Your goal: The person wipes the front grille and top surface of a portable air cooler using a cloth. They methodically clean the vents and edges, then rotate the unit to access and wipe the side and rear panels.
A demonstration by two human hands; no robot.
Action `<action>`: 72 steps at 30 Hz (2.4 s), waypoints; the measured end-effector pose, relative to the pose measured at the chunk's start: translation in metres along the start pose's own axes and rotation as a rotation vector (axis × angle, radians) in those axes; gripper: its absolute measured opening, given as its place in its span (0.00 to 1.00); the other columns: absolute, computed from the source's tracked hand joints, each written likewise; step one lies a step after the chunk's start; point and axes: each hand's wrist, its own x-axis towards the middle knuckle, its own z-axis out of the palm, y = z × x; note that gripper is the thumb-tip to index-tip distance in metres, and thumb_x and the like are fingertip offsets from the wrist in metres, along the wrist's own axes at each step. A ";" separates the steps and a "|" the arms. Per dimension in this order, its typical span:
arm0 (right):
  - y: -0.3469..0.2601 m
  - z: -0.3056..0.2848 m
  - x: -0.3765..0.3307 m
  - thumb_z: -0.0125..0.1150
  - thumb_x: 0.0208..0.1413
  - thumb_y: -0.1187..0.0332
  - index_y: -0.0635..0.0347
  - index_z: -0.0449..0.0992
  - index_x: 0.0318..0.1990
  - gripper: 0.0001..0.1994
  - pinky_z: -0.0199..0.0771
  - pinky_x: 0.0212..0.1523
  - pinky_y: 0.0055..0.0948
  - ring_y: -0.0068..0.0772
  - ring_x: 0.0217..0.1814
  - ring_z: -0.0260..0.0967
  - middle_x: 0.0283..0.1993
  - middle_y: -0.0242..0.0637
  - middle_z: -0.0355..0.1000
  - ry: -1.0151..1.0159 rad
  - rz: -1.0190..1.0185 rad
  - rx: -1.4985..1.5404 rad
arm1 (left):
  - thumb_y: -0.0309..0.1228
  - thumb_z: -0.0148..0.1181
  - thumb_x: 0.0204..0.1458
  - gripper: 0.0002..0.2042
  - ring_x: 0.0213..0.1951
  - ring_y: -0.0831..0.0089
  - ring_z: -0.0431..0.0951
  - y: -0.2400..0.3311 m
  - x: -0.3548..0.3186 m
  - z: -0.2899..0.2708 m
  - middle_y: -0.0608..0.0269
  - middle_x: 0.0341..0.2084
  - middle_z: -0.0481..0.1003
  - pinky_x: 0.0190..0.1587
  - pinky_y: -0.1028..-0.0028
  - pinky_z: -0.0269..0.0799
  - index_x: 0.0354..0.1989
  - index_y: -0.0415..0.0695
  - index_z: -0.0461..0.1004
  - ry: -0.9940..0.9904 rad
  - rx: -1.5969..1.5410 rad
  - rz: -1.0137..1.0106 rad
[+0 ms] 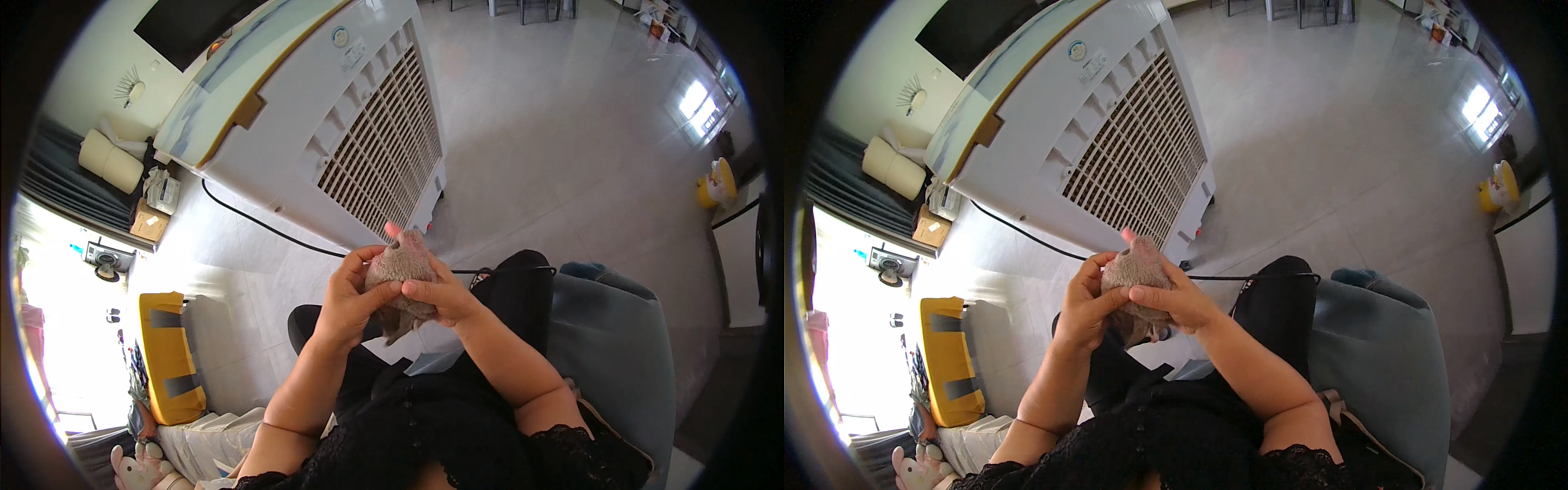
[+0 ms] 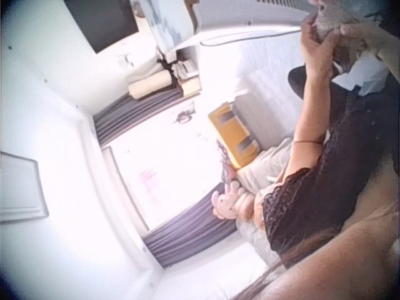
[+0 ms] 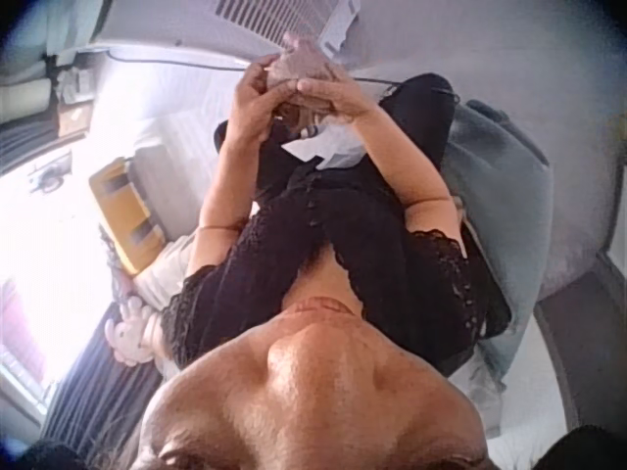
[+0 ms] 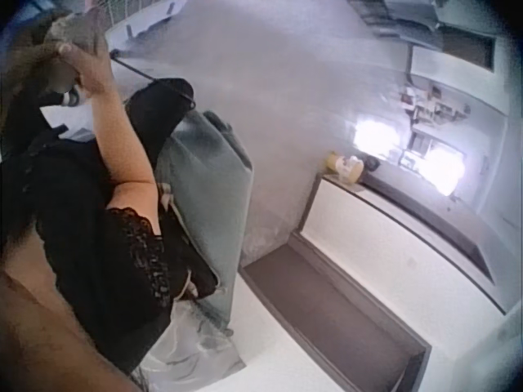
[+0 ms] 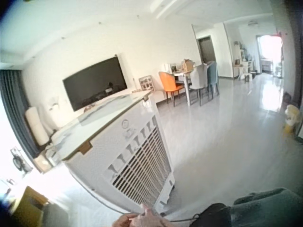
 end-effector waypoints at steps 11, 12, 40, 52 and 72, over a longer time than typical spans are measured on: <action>-0.098 -0.077 0.157 0.57 0.50 0.77 0.67 0.69 0.55 0.21 0.78 0.42 0.33 0.37 0.43 0.75 0.48 0.47 0.73 0.660 -0.430 -0.047 | 0.35 0.59 0.56 0.25 0.64 0.49 0.63 0.137 0.060 -0.048 0.45 0.59 0.66 0.64 0.45 0.55 0.60 0.42 0.61 0.701 1.425 1.637; -0.109 -0.078 0.175 0.57 0.48 0.77 0.66 0.71 0.54 0.21 0.77 0.45 0.35 0.38 0.45 0.74 0.48 0.47 0.74 0.701 -0.514 -0.226 | 0.37 0.59 0.56 0.24 0.64 0.51 0.63 0.141 0.069 -0.049 0.46 0.58 0.67 0.64 0.46 0.56 0.59 0.42 0.62 0.758 1.495 1.589; -0.113 -0.110 0.231 0.58 0.31 0.86 0.57 0.81 0.42 0.25 0.68 0.55 0.42 0.50 0.56 0.62 0.54 0.39 0.68 0.643 -1.296 -1.637 | 0.32 0.58 0.58 0.12 0.52 0.65 0.74 0.118 0.098 -0.048 0.60 0.45 0.75 0.55 0.68 0.71 0.49 0.43 0.73 0.997 1.324 1.366; -0.116 -0.110 0.229 0.60 0.32 0.83 0.51 0.81 0.44 0.26 0.68 0.55 0.43 0.50 0.54 0.61 0.52 0.38 0.66 0.647 -1.207 -1.782 | 0.31 0.58 0.58 0.12 0.52 0.67 0.73 0.117 0.097 -0.047 0.60 0.45 0.75 0.55 0.68 0.71 0.49 0.42 0.73 0.976 1.279 1.346; -0.100 -0.119 0.213 0.57 0.33 0.87 0.53 0.81 0.47 0.28 0.67 0.53 0.43 0.51 0.55 0.60 0.53 0.43 0.64 0.835 -1.079 -1.476 | 0.32 0.58 0.58 0.12 0.52 0.66 0.73 0.118 0.096 -0.054 0.60 0.45 0.75 0.55 0.67 0.71 0.49 0.43 0.73 0.955 1.316 1.359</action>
